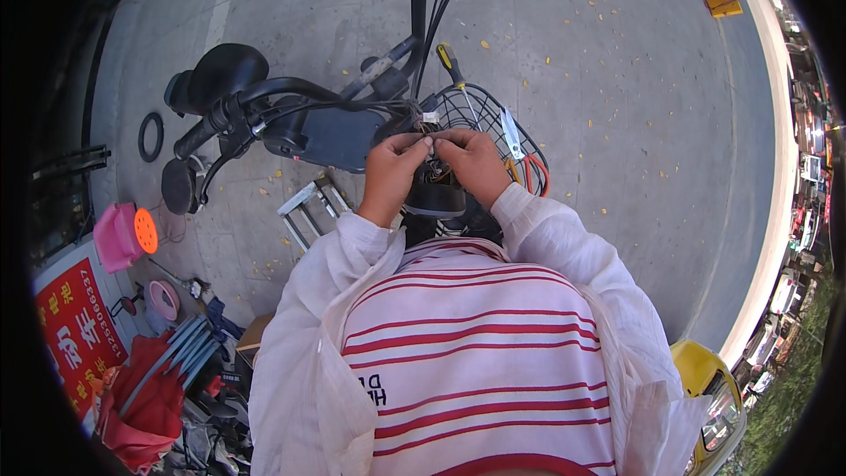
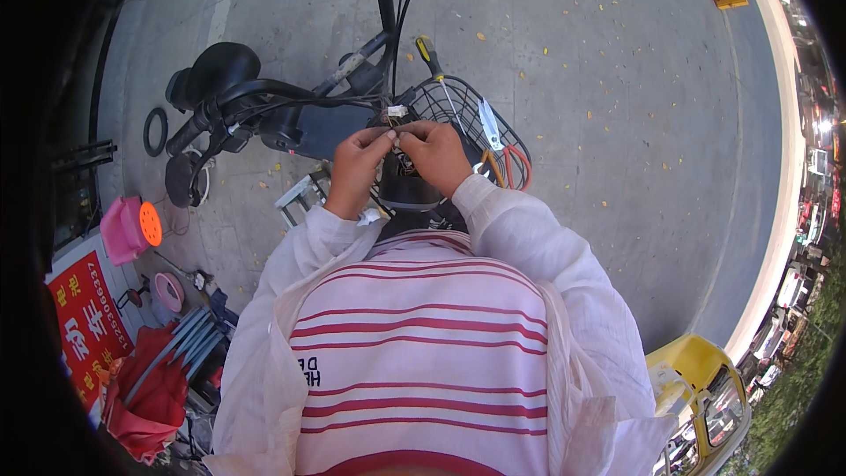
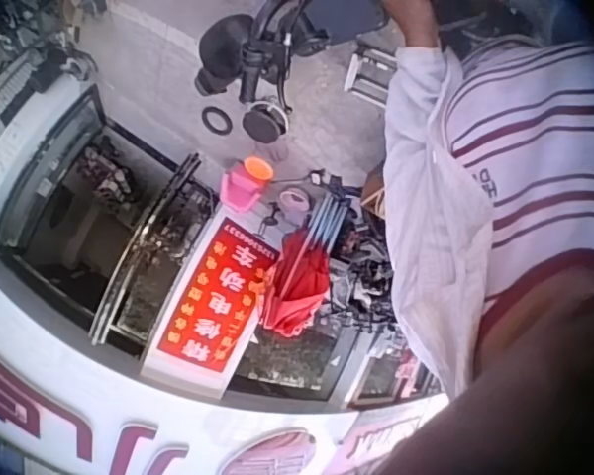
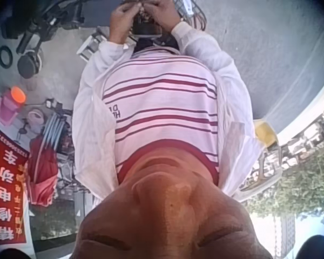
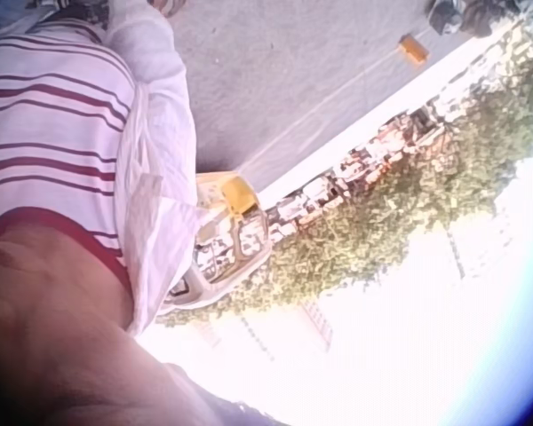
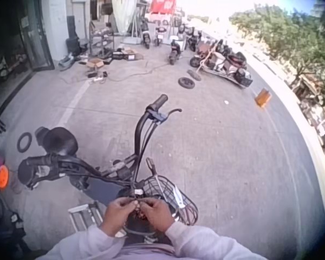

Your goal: The person repairs the wiring of an electric scooter's headlight. They strip wires, connect them, and use a wrench to tighten components near the handlebar basket.

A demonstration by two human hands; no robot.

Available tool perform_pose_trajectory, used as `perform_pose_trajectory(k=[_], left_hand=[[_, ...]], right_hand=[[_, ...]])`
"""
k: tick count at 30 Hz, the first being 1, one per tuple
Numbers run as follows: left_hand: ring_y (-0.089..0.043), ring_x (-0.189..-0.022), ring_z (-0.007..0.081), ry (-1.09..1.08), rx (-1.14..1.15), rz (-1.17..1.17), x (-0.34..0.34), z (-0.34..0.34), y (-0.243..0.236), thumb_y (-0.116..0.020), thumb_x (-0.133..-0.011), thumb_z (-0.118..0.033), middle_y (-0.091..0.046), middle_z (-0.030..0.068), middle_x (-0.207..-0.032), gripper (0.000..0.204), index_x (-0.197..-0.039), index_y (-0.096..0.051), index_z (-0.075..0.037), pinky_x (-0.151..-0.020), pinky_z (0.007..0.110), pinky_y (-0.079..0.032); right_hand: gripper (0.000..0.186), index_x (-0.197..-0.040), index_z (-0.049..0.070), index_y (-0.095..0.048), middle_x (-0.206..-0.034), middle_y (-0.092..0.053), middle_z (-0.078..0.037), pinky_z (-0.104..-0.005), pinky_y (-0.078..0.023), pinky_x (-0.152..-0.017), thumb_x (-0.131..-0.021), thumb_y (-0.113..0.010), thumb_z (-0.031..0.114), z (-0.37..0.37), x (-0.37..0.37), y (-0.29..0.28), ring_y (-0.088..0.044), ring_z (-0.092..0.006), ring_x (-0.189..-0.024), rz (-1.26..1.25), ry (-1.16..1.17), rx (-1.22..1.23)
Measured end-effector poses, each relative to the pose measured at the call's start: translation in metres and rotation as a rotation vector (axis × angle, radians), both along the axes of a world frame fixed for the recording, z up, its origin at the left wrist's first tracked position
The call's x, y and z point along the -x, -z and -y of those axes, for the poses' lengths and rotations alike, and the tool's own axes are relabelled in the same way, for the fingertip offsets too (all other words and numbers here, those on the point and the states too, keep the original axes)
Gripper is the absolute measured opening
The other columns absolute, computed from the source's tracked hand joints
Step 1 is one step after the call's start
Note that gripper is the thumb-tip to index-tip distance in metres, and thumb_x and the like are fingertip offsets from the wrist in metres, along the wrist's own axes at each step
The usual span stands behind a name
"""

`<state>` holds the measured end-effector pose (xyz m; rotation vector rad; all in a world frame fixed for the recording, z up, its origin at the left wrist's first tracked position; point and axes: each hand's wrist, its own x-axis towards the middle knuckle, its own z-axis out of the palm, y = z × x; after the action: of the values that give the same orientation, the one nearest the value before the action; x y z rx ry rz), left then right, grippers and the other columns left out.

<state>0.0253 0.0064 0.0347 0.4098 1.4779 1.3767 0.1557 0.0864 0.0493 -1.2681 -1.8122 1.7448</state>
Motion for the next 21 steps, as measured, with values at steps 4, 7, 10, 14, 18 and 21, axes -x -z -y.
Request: perform_pose_trajectory(k=[4,7,10,14,18,21], left_hand=[[-0.054,-0.07,0.0053,-0.03,0.063,-0.128,-0.002,0.001,0.01,-0.067,-0.085,-0.013,-0.065,0.0014,-0.083,0.026,-0.102,-0.066,0.007,-0.062,0.02,-0.042],[-0.054,-0.071,0.0054,-0.026,0.139,-0.219,-0.003,0.0,0.009,-0.066,-0.085,-0.011,-0.066,0.0023,-0.083,0.025,-0.101,-0.067,0.007,-0.062,0.02,-0.042],[-0.054,-0.07,0.0053,-0.044,0.169,-0.263,-0.004,-0.002,0.007,-0.065,-0.086,-0.011,-0.066,0.0028,-0.082,0.023,-0.101,-0.067,0.007,-0.062,0.02,-0.042],[-0.055,-0.069,0.0054,-0.101,0.124,-0.304,-0.008,-0.001,0.019,-0.064,-0.086,-0.012,-0.066,0.0025,-0.08,0.023,-0.1,-0.067,0.007,-0.062,0.021,-0.043],[-0.056,-0.07,0.0058,-0.102,0.102,-0.365,-0.009,0.0,0.017,-0.064,-0.087,-0.012,-0.067,0.0035,-0.08,0.022,-0.099,-0.068,0.006,-0.063,0.022,-0.045],[-0.057,-0.069,0.0061,-0.051,0.147,-0.541,-0.01,0.001,0.01,-0.064,-0.086,-0.012,-0.068,0.0059,-0.081,0.02,-0.099,-0.069,0.003,-0.062,0.022,-0.045]], right_hand=[[0.024,-0.099,-0.003,-0.07,-0.085,-0.071,-0.012,-0.0275,-0.05,-0.067,-0.085,-0.063,0.016,-0.001,0.006,0.01,-0.064,-0.0132,-0.071,-0.05,0.065,0.095],[0.021,-0.096,-0.002,-0.07,-0.084,-0.071,-0.012,-0.0277,-0.05,-0.066,-0.084,-0.064,0.014,-0.003,0.01,0.01,-0.064,-0.0142,-0.07,-0.005,0.076,0.031],[0.02,-0.093,-0.002,-0.07,-0.082,-0.071,-0.012,-0.0277,-0.049,-0.064,-0.082,-0.066,0.015,-0.002,0.013,0.017,-0.064,-0.014,-0.07,0.036,0.087,-0.027],[0.019,-0.091,0.0,-0.071,-0.077,-0.07,-0.011,-0.0286,-0.05,-0.063,-0.08,-0.069,0.015,0.001,0.017,0.024,-0.065,-0.0147,-0.068,0.042,0.117,-0.014],[0.019,-0.088,0.001,-0.072,-0.074,-0.07,-0.012,-0.0301,-0.05,-0.063,-0.078,-0.07,0.017,0.003,0.02,0.016,-0.067,-0.0184,-0.066,0.091,0.159,-0.057],[0.022,-0.086,0.002,-0.073,-0.073,-0.069,-0.014,-0.0315,-0.051,-0.063,-0.078,-0.07,0.021,0.004,0.022,0.014,-0.068,-0.0223,-0.067,0.18,0.158,-0.112]])
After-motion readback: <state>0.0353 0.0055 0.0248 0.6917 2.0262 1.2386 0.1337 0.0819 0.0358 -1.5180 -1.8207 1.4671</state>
